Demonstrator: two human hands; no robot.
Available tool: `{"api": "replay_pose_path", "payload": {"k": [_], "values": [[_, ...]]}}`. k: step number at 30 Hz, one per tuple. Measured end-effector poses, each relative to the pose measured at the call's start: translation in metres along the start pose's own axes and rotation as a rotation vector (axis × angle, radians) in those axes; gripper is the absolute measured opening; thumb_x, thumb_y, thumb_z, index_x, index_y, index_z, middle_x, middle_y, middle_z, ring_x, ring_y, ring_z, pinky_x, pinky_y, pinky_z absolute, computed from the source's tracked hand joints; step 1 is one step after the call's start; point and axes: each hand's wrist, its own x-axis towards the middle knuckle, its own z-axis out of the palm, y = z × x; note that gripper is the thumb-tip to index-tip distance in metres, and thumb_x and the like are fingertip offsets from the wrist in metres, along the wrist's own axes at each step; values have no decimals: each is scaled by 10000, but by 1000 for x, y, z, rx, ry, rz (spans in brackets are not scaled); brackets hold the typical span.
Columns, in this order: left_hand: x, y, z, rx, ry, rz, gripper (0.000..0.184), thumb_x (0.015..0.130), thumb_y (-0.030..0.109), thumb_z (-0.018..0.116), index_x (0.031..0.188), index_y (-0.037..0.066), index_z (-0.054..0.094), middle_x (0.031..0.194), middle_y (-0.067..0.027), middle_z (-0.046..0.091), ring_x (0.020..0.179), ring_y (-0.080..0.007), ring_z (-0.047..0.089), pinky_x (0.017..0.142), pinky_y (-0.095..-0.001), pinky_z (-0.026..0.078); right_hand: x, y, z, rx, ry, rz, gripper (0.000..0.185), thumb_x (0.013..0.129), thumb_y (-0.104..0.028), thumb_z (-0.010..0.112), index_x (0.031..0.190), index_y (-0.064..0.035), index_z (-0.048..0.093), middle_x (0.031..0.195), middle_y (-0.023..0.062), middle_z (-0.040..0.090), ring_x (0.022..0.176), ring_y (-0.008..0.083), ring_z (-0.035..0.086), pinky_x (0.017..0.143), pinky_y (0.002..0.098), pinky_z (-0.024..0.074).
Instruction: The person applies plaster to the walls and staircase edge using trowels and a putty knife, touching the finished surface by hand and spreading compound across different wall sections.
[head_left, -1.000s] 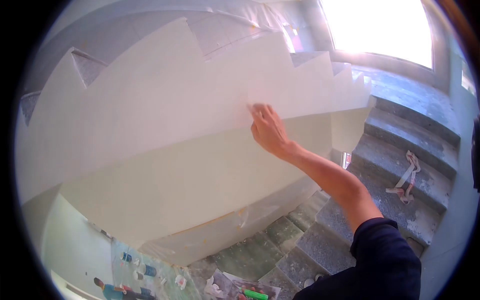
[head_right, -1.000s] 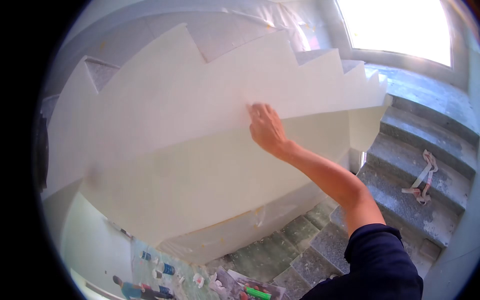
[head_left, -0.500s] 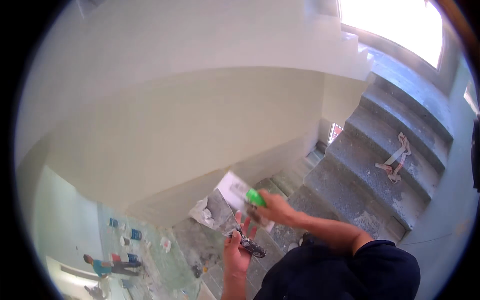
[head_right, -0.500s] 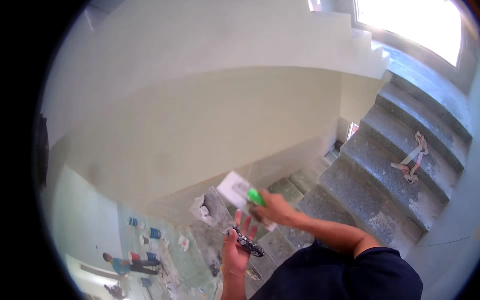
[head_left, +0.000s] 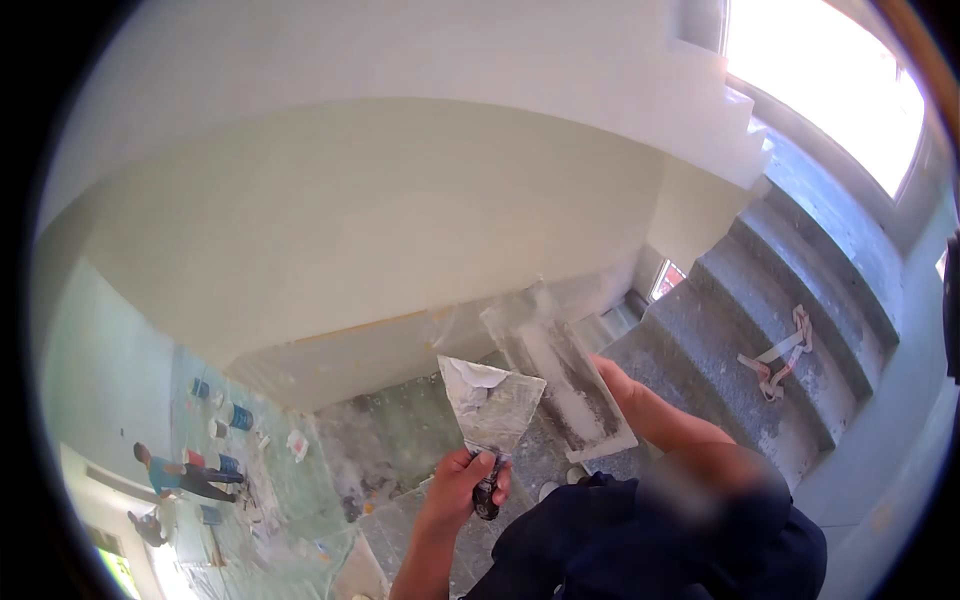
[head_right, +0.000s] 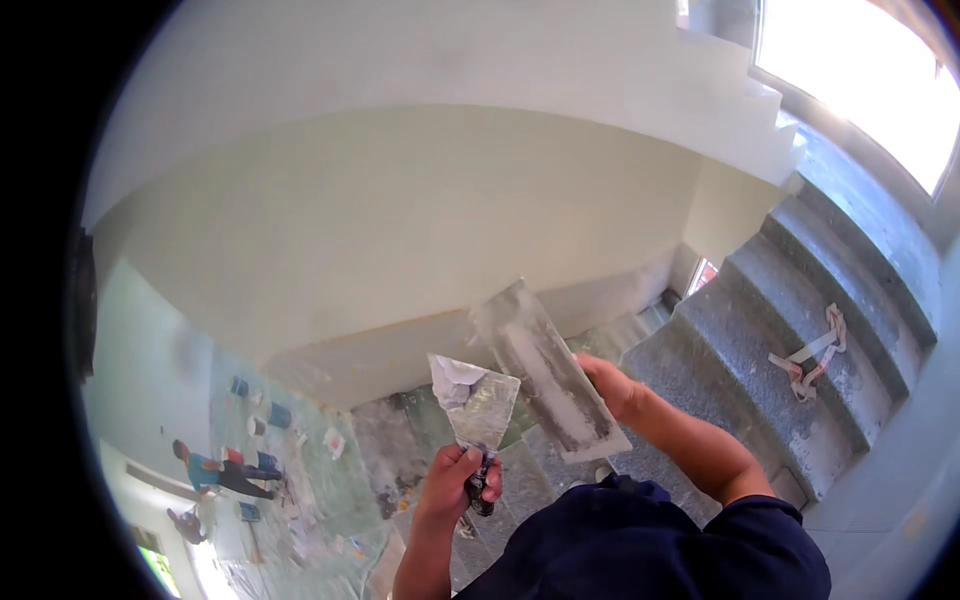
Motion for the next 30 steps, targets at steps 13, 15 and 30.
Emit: {"api": "replay_pose_path", "payload": {"k": [13, 15, 30], "values": [[-3, 8, -53, -72, 285, 68, 376, 986, 361, 652, 1074, -5, 638, 726, -89, 593, 627, -223, 572, 585, -382, 502, -13, -119, 18, -795, 381, -688, 184, 947, -171, 594, 1075, -39, 588, 715, -20, 533, 545, 75, 521, 470, 260, 390], [-9, 16, 13, -190, 656, 29, 393, 977, 373, 663, 1027, -16, 638, 625, -67, 526, 538, -199, 509, 517, -358, 454, 5, -154, 29, -744, 405, -921, 134, 956, -182, 580, 990, -57, 546, 714, -20, 530, 521, 79, 509, 470, 265, 394], [-13, 9, 15, 130, 608, 59, 365, 1033, 290, 568, 739, 90, 482, 617, -59, 482, 530, -212, 502, 511, -364, 458, 78, -255, 90, -488, 360, -1117, 285, 1044, -313, 540, 896, -77, 480, 737, -4, 491, 549, 85, 465, 472, 281, 376]]}}
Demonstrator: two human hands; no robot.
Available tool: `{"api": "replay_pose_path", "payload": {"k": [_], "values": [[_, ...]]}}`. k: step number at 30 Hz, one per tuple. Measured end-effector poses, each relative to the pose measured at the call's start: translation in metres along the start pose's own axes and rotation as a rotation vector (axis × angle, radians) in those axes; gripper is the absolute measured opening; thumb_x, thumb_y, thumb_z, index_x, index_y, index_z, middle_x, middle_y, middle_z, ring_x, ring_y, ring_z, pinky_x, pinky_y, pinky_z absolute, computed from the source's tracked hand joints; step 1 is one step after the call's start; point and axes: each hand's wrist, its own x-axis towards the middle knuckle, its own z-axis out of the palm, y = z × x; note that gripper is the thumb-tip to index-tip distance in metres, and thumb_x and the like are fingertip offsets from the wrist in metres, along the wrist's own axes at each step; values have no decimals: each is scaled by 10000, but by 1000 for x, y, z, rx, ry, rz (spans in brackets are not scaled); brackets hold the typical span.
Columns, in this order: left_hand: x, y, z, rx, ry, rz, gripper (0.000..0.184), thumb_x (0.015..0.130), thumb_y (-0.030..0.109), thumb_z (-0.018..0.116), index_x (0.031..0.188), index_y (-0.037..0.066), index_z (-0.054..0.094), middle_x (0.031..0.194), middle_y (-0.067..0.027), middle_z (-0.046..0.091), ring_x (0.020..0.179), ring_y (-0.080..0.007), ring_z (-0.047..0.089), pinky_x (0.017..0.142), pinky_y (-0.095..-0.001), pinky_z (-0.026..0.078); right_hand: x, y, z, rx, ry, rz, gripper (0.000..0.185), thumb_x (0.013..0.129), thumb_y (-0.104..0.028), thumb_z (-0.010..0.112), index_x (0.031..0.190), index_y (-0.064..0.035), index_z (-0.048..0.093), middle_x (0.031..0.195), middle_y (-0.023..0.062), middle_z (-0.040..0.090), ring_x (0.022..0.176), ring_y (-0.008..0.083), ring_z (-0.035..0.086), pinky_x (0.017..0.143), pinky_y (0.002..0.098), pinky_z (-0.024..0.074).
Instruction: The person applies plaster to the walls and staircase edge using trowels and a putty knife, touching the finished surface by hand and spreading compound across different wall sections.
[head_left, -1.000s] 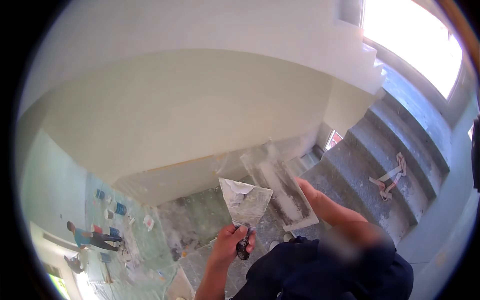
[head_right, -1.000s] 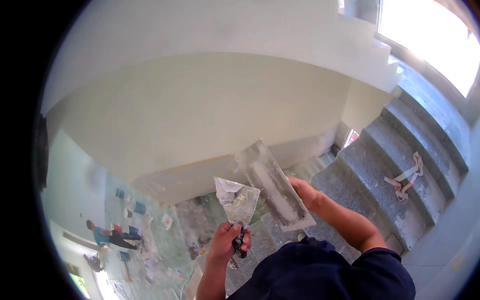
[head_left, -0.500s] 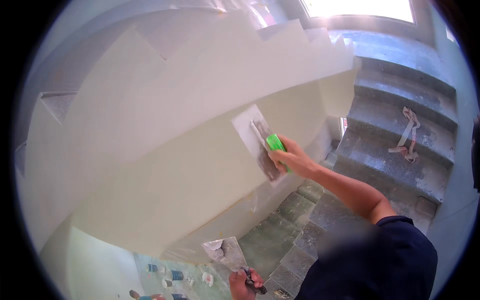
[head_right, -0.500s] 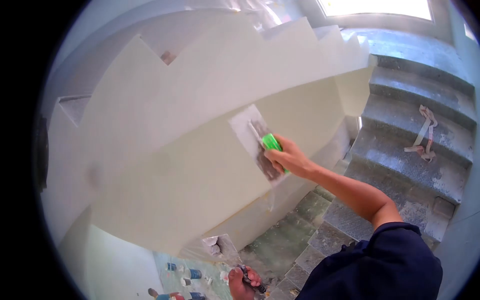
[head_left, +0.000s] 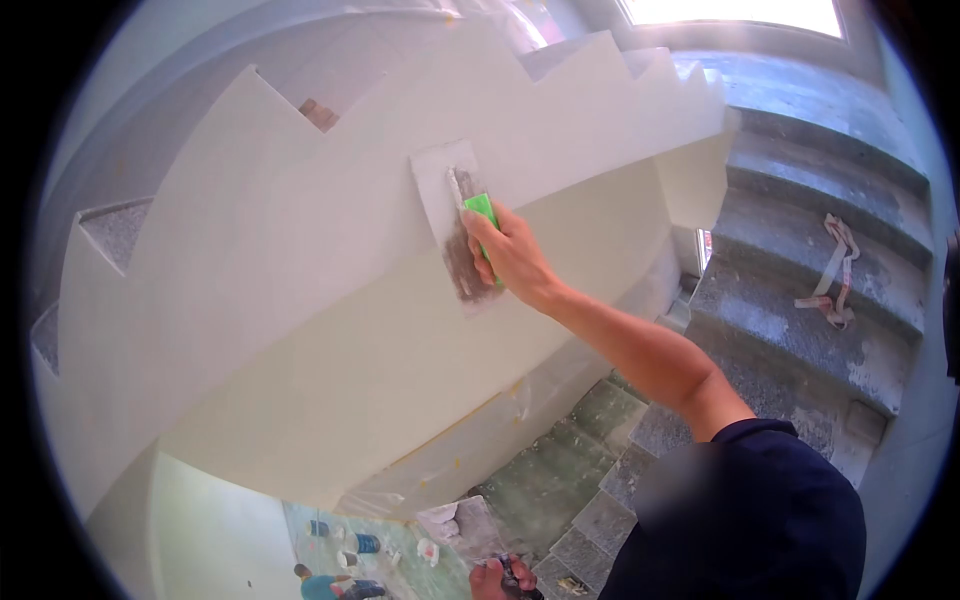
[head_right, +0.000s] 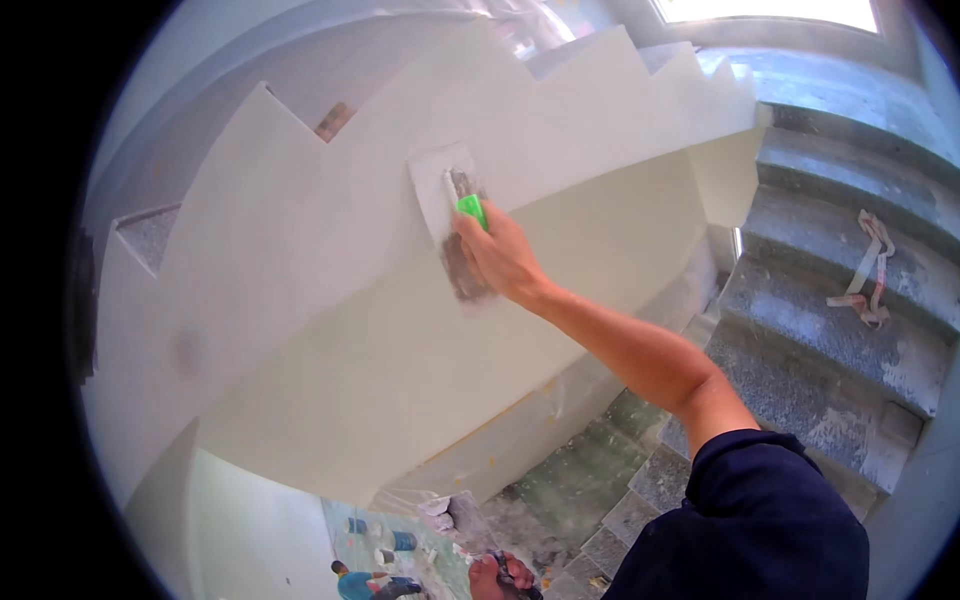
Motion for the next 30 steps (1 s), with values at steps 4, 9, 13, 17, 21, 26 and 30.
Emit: {"api": "replay_pose_path", "payload": {"k": [4, 9, 13, 17, 21, 26, 30], "values": [[-1, -3, 8, -69, 67, -28, 311, 1033, 283, 580, 803, 88, 506, 624, -46, 479, 537, -204, 512, 506, -355, 465, -3, -5, 3, 67, 12, 28, 243, 1046, -266, 528, 898, -78, 484, 713, -14, 477, 544, 83, 457, 461, 281, 379], [28, -26, -30, -120, -230, 92, 328, 1043, 327, 567, 955, 11, 581, 704, -102, 570, 564, -246, 560, 523, -400, 480, -2, 0, 7, 63, 29, 31, 252, 1052, -285, 510, 925, -69, 482, 718, 4, 491, 529, 109, 484, 473, 302, 415], [41, -33, -41, -170, -416, 123, 402, 1049, 372, 548, 1024, -24, 610, 758, -138, 625, 594, -280, 600, 540, -448, 502, 1, -5, 9, 105, 49, 62, 261, 1054, -302, 502, 942, -66, 490, 746, 12, 504, 543, 115, 495, 488, 307, 428], [34, -33, -33, -139, -337, 136, 413, 1042, 386, 558, 1009, -23, 609, 734, -136, 617, 588, -280, 598, 528, -446, 501, -2, -6, 8, 87, 32, 52, 264, 1050, -315, 506, 955, -69, 495, 765, 12, 502, 559, 117, 496, 489, 308, 426], [36, -41, -35, -142, -300, 148, 419, 1039, 389, 560, 1000, -25, 609, 698, -135, 600, 565, -272, 582, 502, -440, 489, -5, -7, 10, 101, 35, 86, 270, 1042, -328, 519, 967, -70, 494, 775, 15, 499, 561, 120, 487, 484, 313, 417], [23, -31, -20, -143, -204, 92, 348, 1031, 375, 578, 953, 36, 579, 722, -100, 578, 626, -260, 593, 564, -424, 520, 0, -8, 8, 123, 37, 114, 272, 1027, -347, 546, 994, -81, 501, 793, 22, 499, 586, 119, 480, 498, 310, 408], [-12, -5, 32, -232, 113, -10, 284, 1037, 288, 585, 848, 87, 519, 646, -25, 459, 554, -176, 487, 508, -338, 462, 4, -16, 10, 122, 61, 109, 276, 1020, -348, 554, 980, -81, 502, 793, 25, 505, 583, 120, 476, 498, 309, 404]]}}
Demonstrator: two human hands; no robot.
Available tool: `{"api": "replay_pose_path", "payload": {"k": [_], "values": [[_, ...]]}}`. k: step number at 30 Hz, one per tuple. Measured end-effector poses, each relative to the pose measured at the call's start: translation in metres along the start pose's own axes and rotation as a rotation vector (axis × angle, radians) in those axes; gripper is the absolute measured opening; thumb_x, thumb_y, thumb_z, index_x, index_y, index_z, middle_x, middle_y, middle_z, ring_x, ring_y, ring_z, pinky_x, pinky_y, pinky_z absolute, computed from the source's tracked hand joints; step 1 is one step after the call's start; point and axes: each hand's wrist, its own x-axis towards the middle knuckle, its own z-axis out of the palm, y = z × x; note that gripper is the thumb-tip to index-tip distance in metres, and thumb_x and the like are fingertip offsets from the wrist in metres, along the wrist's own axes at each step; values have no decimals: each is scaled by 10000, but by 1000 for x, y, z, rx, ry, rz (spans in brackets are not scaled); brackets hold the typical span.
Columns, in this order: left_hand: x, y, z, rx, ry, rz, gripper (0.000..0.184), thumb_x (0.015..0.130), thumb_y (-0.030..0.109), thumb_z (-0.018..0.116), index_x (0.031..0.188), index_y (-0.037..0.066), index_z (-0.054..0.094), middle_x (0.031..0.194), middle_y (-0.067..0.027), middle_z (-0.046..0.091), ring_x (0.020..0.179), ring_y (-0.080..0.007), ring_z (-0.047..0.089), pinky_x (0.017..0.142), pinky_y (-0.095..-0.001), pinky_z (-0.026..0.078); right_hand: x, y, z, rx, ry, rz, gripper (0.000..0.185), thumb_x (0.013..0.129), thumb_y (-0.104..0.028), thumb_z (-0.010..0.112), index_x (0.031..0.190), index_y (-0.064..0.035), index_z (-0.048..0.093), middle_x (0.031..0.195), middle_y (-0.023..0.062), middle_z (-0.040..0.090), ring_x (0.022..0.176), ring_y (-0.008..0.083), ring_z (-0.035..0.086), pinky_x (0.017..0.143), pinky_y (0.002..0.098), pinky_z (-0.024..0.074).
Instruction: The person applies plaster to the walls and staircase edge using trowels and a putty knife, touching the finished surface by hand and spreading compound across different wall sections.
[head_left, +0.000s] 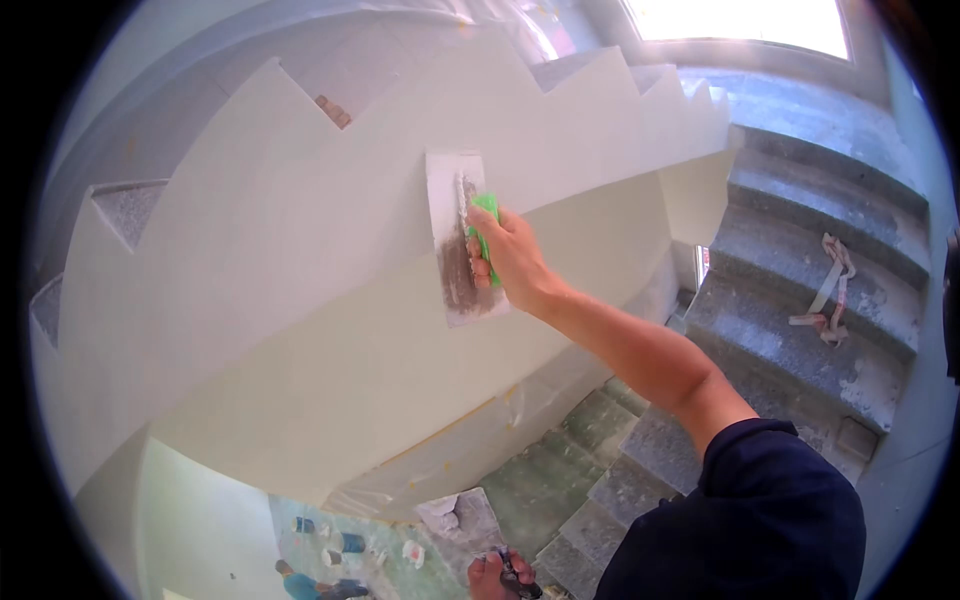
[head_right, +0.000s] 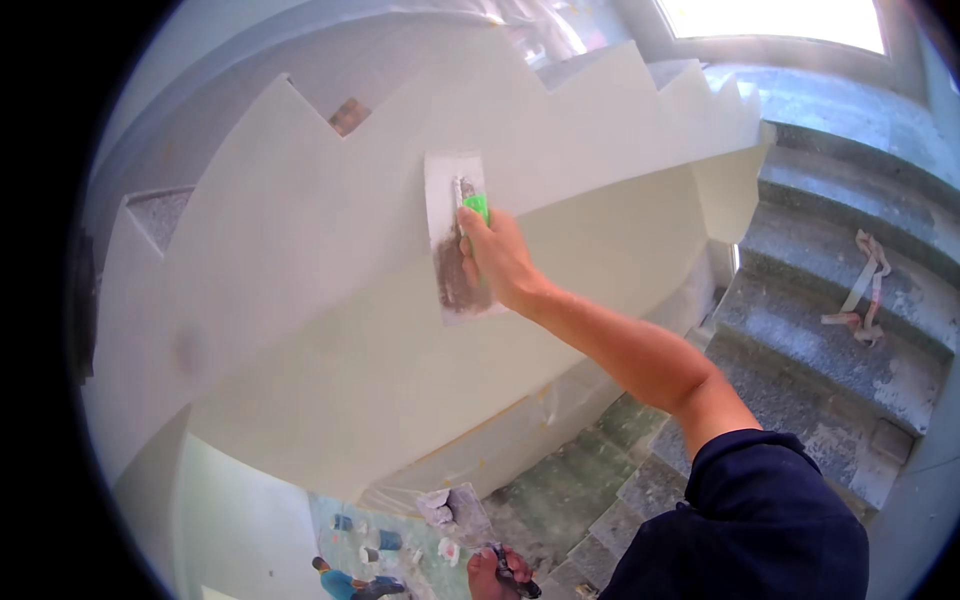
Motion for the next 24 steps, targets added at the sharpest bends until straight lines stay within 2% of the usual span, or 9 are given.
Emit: {"api": "replay_pose_path", "payload": {"k": [8, 10, 13, 14, 16, 18, 19, 21, 24], "values": [[-6, 5, 5, 70, -156, -17, 203, 1033, 267, 593, 1012, 65, 598, 704, -39, 527, 597, -188, 519, 549, -326, 488, -18, -3, -5, -152, -21, -90, 242, 1023, -312, 568, 993, -75, 528, 749, 5, 511, 561, 113, 477, 482, 313, 394], [-15, 9, 18, 158, -264, 43, 206, 1033, 267, 595, 1053, 62, 607, 780, -62, 609, 671, -210, 587, 569, -325, 501, -62, 13, -5, -549, -73, -181, 233, 1018, -282, 597, 1066, -57, 562, 725, 15, 543, 585, 119, 535, 505, 316, 433], [-8, 4, 42, -154, -235, 70, 280, 1037, 301, 594, 1168, 55, 611, 1038, -112, 683, 878, -253, 663, 662, -347, 537, -123, 58, -15, -953, -492, -466, 291, 900, -203, 727, 1112, -30, 629, 966, 176, 696, 800, 377, 676, 699, 460, 542], [10, -11, 24, -217, -375, 67, 311, 1034, 319, 597, 1201, 57, 604, 1105, -117, 670, 931, -257, 662, 702, -363, 544, -147, 78, -17, -1021, -566, -572, 346, 890, -240, 718, 1152, -31, 634, 1012, 176, 676, 840, 376, 682, 710, 469, 561], [52, -54, -27, -339, -659, 66, 379, 1029, 355, 603, 1267, 61, 589, 1239, -127, 645, 1037, -267, 661, 781, -394, 558, -195, 99, -15, -1114, -818, -281, 399, 898, -231, 693, 1233, -30, 610, 1016, 171, 633, 908, 383, 672, 767, 471, 557], [27, -45, 13, -285, -302, 83, 425, 1028, 396, 592, 1300, 69, 576, 1245, -114, 643, 1020, -274, 662, 842, -418, 555, -227, 124, -22, -1007, -1000, -177, 403, 925, -238, 655, 1268, -35, 596, 1017, 174, 626, 886, 389, 665, 745, 474, 555], [18, -41, 27, -256, -124, 89, 449, 1028, 416, 586, 1316, 73, 569, 1248, -107, 641, 1011, -278, 663, 872, -429, 553, -240, 141, -23, -1047, -1006, -277, 389, 927, -230, 650, 1259, -35, 596, 1029, 171, 628, 888, 394, 665, 750, 476, 557], [33, -56, 19, -282, -49, 96, 462, 1027, 446, 573, 1308, 80, 572, 1208, -104, 659, 1008, -280, 663, 893, -443, 554, -254, 163, -21, -1120, -1009, -480, 360, 932, -215, 639, 1240, -33, 596, 1053, 166, 630, 892, 404, 664, 760, 479, 561], [36, -60, 12, -299, -173, 149, 475, 1026, 480, 554, 1298, 91, 577, 1160, -102, 679, 1007, -287, 663, 905, -457, 557, -233, 139, -20, -1149, -1463, -481, 340, 945, -211, 611, 1249, -58, 603, 1089, 147, 644, 943, 346, 666, 780, 444, 570]]}}
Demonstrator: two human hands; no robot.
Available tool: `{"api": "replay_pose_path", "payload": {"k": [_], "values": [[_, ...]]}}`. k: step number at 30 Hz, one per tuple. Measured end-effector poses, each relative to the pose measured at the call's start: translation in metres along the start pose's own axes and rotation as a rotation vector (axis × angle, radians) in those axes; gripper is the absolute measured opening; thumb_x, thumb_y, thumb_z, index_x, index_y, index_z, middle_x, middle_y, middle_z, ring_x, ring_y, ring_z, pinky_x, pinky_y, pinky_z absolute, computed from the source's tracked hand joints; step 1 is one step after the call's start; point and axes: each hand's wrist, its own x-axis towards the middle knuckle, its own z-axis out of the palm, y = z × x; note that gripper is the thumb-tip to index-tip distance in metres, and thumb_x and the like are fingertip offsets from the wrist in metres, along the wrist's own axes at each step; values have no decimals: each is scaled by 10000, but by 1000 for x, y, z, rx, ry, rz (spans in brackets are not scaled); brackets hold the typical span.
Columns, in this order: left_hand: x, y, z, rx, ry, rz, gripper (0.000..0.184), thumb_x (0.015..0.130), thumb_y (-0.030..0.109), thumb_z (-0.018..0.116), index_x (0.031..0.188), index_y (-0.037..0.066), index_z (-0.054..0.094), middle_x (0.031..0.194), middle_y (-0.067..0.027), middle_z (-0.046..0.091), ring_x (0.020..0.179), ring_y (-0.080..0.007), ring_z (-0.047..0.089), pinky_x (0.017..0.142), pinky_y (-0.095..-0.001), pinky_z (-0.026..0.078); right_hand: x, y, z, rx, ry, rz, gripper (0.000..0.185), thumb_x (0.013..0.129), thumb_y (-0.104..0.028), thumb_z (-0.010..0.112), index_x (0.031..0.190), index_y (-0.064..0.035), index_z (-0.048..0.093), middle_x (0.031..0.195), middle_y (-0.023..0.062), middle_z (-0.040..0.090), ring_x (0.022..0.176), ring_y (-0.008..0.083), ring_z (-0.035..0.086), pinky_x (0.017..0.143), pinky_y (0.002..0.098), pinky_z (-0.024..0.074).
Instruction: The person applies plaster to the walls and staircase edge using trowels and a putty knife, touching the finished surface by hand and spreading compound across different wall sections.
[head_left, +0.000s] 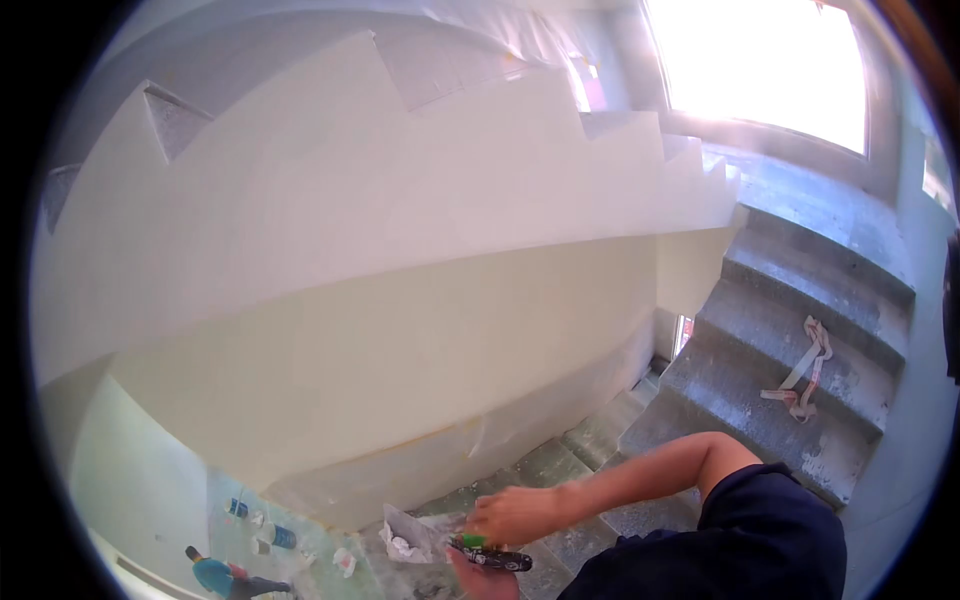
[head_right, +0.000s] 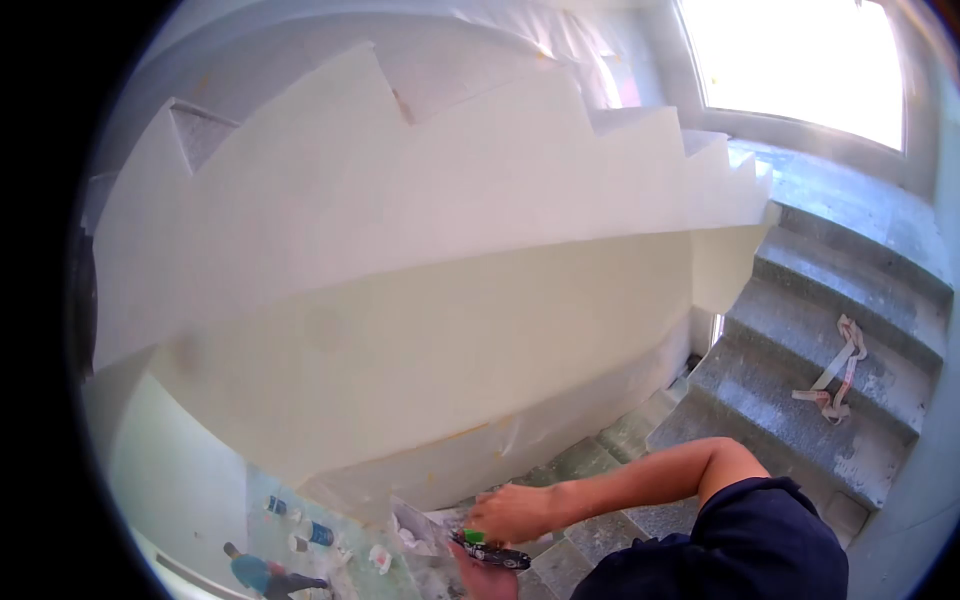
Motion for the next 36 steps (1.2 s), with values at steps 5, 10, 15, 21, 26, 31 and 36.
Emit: {"api": "replay_pose_path", "payload": {"k": [5, 10, 15, 21, 26, 31, 36], "values": [[-28, 20, 12, -338, 188, -98, 453, 1024, 482, 552, 1271, 104, 589, 1110, -105, 695, 980, -297, 673, 877, -465, 573, 6, 117, -215, -235, 703, 506, 194, 911, -158, 633, 1073, -58, 671, 969, 142, 686, 845, 335, 665, 751, 421, 548], [3, -12, -94, -242, 94, 27, 408, 1026, 473, 554, 1181, 105, 634, 1052, -107, 702, 956, -297, 676, 855, -479, 575, -2, 172, -338, -507, 1171, 632, 159, 876, -143, 669, 1011, -61, 687, 930, 96, 717, 823, 308, 668, 757, 392, 529], [-18, 3, -64, -270, 180, 9, 408, 1029, 475, 549, 1165, 101, 639, 1045, -97, 702, 960, -299, 680, 841, -482, 575, 3, 189, -346, -687, 1029, 688, 121, 877, -143, 667, 973, -71, 662, 935, 69, 708, 837, 286, 670, 765, 410, 522], [-38, 23, -27, -275, 201, -3, 401, 1033, 471, 547, 1159, 103, 644, 1062, -93, 703, 1002, -315, 681, 870, -493, 569, 7, 193, -349, -828, 957, 620, 89, 880, -145, 667, 944, -85, 655, 931, 54, 705, 839, 284, 672, 738, 414, 515], [-28, 11, -48, -210, 279, -6, 399, 1027, 473, 556, 1185, 115, 636, 1095, -87, 698, 1023, -326, 676, 886, -509, 563, 8, 191, -351, -816, 921, 589, 109, 909, -146, 593, 865, -54, 631, 886, 122, 674, 860, 352, 646, 756, 477, 504], [-41, 17, -30, -244, 210, 7, 398, 1025, 475, 560, 1196, 122, 634, 1098, -81, 695, 1013, -322, 675, 877, -506, 564, 6, 187, -354, -844, 856, 569, 128, 921, -127, 565, 845, -39, 620, 870, 143, 662, 836, 376, 631, 749, 487, 499], [-39, 17, -34, -213, 222, -6, 407, 1024, 483, 555, 1183, 118, 640, 1077, -80, 696, 997, -310, 676, 869, -489, 565, 9, 181, -360, -887, 768, 687, 81, 911, -97, 588, 894, -65, 660, 903, 105, 689, 805, 338, 641, 716, 434, 503]]}}
